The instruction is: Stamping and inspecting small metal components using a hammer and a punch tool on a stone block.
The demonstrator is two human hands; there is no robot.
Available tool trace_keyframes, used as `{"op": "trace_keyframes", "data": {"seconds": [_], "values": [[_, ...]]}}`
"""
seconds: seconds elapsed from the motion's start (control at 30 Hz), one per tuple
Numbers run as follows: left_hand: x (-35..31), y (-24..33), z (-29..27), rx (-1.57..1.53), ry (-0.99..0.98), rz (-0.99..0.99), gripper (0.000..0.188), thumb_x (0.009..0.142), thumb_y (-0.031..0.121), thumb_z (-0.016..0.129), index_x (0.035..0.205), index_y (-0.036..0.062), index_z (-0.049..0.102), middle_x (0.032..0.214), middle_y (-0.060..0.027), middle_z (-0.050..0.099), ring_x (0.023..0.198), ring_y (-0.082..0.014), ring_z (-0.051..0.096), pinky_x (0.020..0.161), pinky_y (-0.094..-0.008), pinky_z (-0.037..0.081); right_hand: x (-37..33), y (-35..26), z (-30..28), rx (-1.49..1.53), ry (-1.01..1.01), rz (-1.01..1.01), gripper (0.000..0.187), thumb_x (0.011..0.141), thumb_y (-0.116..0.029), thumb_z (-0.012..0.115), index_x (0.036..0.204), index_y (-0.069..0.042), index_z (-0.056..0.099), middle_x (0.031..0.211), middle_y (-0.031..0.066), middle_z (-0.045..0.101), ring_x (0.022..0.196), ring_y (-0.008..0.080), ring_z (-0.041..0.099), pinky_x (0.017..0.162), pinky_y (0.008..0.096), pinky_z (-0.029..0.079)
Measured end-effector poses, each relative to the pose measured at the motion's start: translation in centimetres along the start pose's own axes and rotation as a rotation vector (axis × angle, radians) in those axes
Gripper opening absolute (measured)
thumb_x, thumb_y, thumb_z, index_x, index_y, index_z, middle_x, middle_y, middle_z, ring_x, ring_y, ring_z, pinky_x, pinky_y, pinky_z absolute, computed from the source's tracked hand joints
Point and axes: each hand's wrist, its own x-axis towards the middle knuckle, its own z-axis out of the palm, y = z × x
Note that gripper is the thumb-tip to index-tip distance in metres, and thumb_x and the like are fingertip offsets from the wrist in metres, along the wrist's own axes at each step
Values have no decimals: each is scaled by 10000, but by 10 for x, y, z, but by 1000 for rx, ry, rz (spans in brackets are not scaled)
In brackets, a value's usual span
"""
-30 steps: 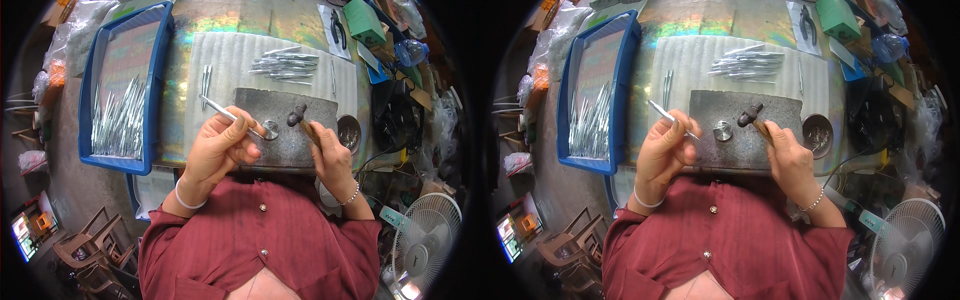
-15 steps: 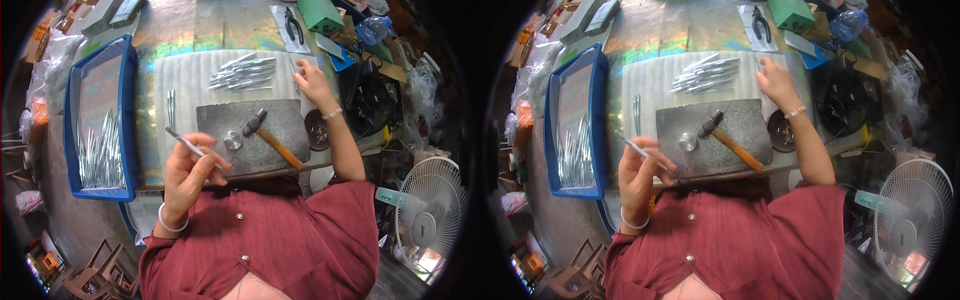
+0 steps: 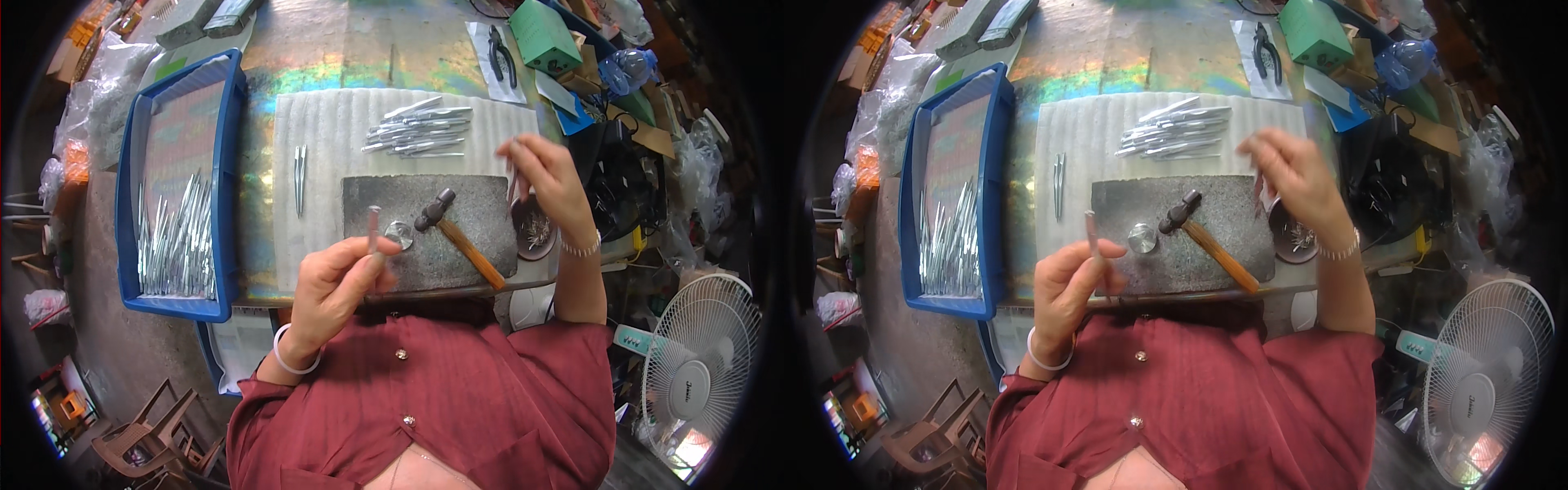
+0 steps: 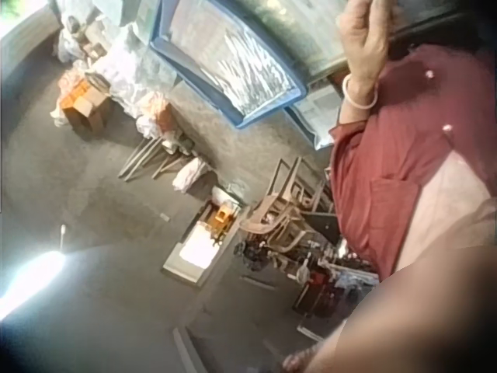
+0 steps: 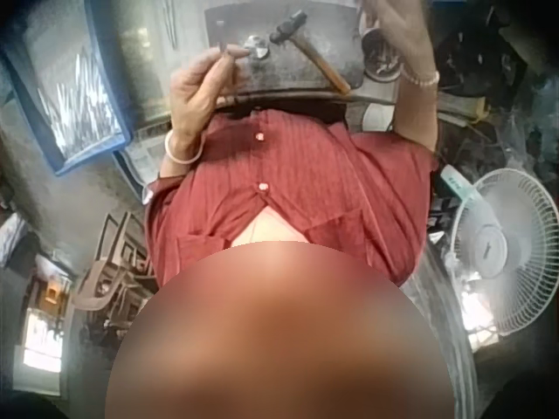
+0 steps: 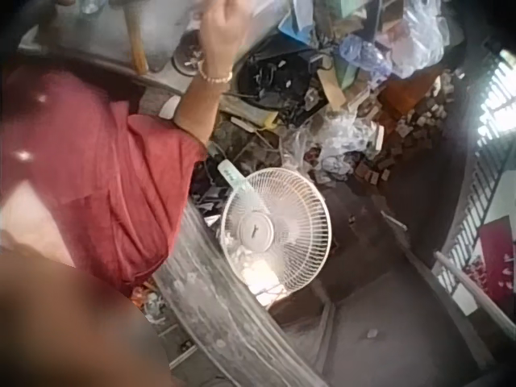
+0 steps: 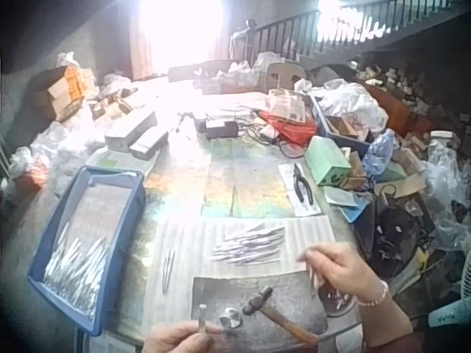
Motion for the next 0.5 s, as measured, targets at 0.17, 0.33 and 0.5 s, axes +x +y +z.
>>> {"op": "trace_keyframes", "data": {"seconds": [0.17, 0.33, 0.5], "values": [[12, -7, 18, -12, -59, 69, 298, 917, 17, 568, 1214, -3, 551, 817, -17, 609, 751, -64, 602, 705, -209, 499, -48, -52, 59, 310, -160, 13, 133, 931, -89, 555, 963, 19, 627, 696, 20, 587, 573, 40, 551, 518, 198, 460], [9, -5, 26, -20, -50, 58, 303, 909, 31, 593, 1207, -5, 551, 820, -6, 614, 719, -37, 540, 647, -184, 449, -49, -50, 88, 333, -55, -213, 81, 894, -14, 592, 955, 39, 593, 742, 42, 612, 613, 54, 572, 550, 174, 456], [11, -6, 21, 120, -21, 210, 246, 892, 24, 613, 1135, -7, 601, 850, -35, 655, 750, -58, 585, 646, -201, 475, -41, -48, 93, 157, 34, -402, 115, 847, -61, 664, 901, 18, 601, 747, 87, 608, 595, 142, 613, 528, 244, 476]]}}
